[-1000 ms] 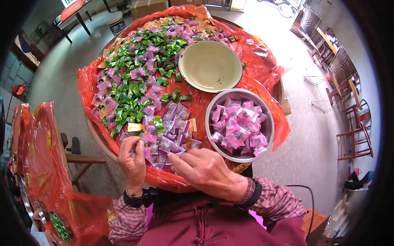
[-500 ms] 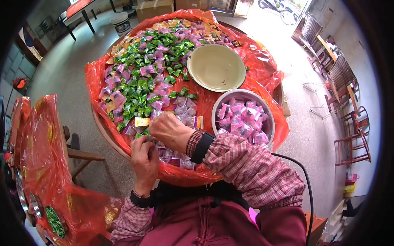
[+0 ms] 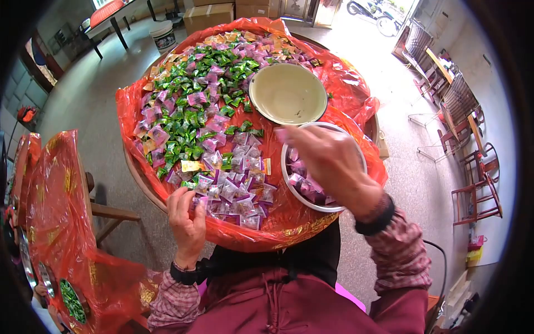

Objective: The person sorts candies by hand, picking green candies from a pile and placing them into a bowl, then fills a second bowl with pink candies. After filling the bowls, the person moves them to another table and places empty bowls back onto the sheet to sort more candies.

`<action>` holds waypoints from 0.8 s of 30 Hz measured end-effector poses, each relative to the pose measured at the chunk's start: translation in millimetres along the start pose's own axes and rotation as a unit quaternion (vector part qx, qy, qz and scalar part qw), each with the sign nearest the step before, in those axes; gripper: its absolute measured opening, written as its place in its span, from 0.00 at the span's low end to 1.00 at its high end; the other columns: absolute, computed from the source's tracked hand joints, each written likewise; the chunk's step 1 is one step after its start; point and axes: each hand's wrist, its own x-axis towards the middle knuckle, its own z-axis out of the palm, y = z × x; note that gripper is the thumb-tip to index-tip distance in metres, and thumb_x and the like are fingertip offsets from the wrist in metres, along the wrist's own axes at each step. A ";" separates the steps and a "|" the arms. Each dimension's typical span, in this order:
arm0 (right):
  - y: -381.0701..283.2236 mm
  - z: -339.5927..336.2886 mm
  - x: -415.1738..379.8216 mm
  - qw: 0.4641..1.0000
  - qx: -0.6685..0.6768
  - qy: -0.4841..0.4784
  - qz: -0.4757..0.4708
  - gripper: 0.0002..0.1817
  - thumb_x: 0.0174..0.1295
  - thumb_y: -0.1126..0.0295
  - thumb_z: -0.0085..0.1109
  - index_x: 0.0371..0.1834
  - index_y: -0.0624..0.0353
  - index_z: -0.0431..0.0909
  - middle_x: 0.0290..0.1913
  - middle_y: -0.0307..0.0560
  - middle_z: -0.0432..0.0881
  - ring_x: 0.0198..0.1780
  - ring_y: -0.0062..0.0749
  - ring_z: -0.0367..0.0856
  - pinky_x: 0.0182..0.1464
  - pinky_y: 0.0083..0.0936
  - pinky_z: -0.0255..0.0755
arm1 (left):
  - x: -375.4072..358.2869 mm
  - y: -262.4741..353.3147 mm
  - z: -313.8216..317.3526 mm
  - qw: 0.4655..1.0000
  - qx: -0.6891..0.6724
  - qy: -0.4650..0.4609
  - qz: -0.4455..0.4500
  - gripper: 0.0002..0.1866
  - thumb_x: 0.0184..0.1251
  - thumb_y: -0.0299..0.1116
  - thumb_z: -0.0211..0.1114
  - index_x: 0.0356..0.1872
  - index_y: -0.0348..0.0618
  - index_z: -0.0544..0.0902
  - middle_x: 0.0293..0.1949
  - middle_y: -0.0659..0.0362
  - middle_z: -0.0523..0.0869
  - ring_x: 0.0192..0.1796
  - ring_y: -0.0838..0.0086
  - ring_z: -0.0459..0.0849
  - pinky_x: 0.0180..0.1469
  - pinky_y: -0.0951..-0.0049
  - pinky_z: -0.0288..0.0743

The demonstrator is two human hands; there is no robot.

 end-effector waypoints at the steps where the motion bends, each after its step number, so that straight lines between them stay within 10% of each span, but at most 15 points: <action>1: 5.8 -12.4 -11.9 0.999 -0.018 -0.017 0.046 0.13 0.68 0.73 0.62 0.55 0.56 0.82 0.35 0.50 0.85 0.32 0.46 0.86 0.32 0.39 0.78 | -0.8 -1.5 -2.4 1.000 0.009 0.007 -0.006 0.15 0.63 0.24 0.68 0.51 0.34 0.82 0.54 0.46 0.81 0.58 0.49 0.79 0.63 0.53 0.73; 24: -109.5 153.0 -12.0 0.981 0.028 -0.146 -0.126 0.16 0.62 0.71 0.58 0.52 0.64 0.77 0.33 0.44 0.80 0.37 0.36 0.83 0.38 0.33 0.76 | 2.3 1.0 -10.5 0.985 -0.132 0.000 -0.109 0.08 0.71 0.23 0.61 0.46 0.37 0.85 0.41 0.51 0.86 0.45 0.56 0.85 0.50 0.60 0.77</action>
